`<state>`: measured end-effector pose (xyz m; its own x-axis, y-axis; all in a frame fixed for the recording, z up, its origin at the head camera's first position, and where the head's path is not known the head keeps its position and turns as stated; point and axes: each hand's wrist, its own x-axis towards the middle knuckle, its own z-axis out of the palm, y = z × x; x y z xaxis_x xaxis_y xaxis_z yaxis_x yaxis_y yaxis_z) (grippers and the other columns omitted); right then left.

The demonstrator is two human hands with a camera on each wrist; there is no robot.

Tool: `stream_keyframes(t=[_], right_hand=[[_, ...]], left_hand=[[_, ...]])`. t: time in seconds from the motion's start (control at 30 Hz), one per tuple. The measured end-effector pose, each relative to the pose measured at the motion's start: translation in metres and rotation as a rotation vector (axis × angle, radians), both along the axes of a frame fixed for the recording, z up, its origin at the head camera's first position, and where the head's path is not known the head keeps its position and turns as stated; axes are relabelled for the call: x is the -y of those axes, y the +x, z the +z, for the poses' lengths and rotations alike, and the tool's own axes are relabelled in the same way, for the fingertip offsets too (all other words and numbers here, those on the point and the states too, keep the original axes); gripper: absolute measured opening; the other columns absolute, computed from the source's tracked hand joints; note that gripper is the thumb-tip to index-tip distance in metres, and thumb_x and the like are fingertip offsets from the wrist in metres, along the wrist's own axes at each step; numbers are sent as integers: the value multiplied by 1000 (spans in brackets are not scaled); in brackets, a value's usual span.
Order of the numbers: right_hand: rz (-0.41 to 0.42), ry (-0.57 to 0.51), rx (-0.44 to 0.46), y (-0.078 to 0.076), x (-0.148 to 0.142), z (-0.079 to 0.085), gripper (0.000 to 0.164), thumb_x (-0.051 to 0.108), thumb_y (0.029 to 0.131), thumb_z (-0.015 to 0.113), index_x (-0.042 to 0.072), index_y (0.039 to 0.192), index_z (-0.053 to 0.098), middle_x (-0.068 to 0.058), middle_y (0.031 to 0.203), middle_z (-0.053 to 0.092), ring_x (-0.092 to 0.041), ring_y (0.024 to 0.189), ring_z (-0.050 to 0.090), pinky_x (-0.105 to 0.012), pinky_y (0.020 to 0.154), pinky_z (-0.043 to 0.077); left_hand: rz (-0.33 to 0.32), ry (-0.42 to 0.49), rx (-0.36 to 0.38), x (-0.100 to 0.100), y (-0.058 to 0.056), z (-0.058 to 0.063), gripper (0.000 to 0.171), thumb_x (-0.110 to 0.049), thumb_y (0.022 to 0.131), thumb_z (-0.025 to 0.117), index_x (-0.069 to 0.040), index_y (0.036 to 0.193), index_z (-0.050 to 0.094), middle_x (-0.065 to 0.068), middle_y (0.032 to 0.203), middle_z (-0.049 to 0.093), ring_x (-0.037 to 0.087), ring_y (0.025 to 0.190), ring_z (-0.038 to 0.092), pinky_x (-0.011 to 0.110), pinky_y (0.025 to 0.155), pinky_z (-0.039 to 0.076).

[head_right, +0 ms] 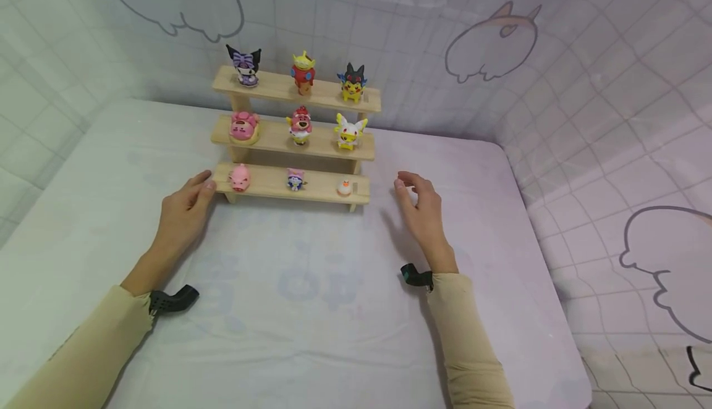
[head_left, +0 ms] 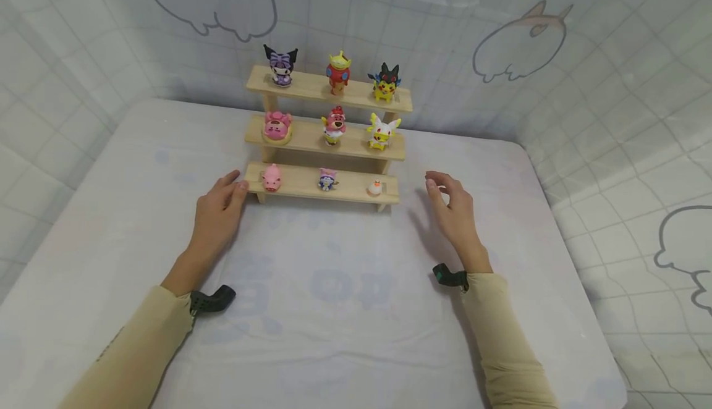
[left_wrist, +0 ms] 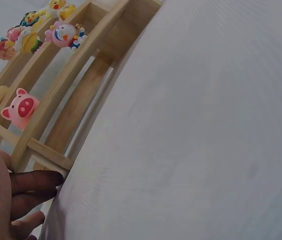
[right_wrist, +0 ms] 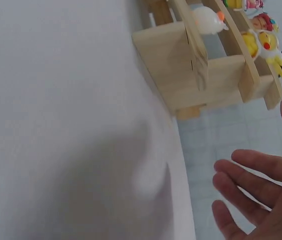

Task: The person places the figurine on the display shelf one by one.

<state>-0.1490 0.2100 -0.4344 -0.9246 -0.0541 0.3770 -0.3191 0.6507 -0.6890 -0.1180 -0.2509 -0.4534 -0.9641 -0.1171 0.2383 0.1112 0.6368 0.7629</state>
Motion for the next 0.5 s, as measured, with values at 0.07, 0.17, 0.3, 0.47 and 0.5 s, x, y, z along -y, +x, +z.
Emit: stream_keyframes(t=[0.07, 0.17, 0.3, 0.47, 0.5], right_hand=[[-1, 33, 20, 2, -4, 1, 48, 42, 111, 51, 8, 142, 64, -15, 134, 69, -34, 130, 60, -55, 110, 47], [2, 84, 46, 4, -8, 1, 53, 45, 112, 49, 8, 149, 58, -18, 145, 62, -37, 140, 52, -58, 117, 40], [3, 161, 81, 8, -14, 1, 58, 47, 111, 48, 8, 154, 51, -19, 160, 49, -40, 152, 39, -63, 123, 31], [9, 205, 151, 12, -21, 2, 65, 52, 110, 47, 9, 160, 44, -19, 168, 36, -42, 157, 29, -67, 124, 26], [13, 215, 165, 13, -22, 2, 67, 53, 110, 46, 9, 161, 41, -19, 170, 33, -43, 158, 27, -68, 124, 25]], left_hand=[[-7, -4, -10, 2, -1, 1, 55, -39, 112, 48, 7, 133, 68, 22, 157, 52, 48, 149, 44, 64, 122, 33], [-13, -24, -27, 6, 0, 2, 54, -39, 112, 48, 7, 132, 69, 23, 156, 53, 50, 148, 43, 65, 123, 32], [-34, -78, -52, 15, 3, 3, 51, -37, 112, 49, 5, 133, 69, 26, 155, 53, 53, 148, 42, 70, 122, 27], [-125, -194, -111, 28, 3, 3, 43, -28, 112, 52, 5, 134, 68, 28, 147, 59, 49, 151, 40, 67, 127, 18], [-138, -223, -124, 30, 4, 3, 42, -27, 111, 52, 5, 133, 68, 27, 146, 61, 47, 151, 39, 66, 128, 16]])
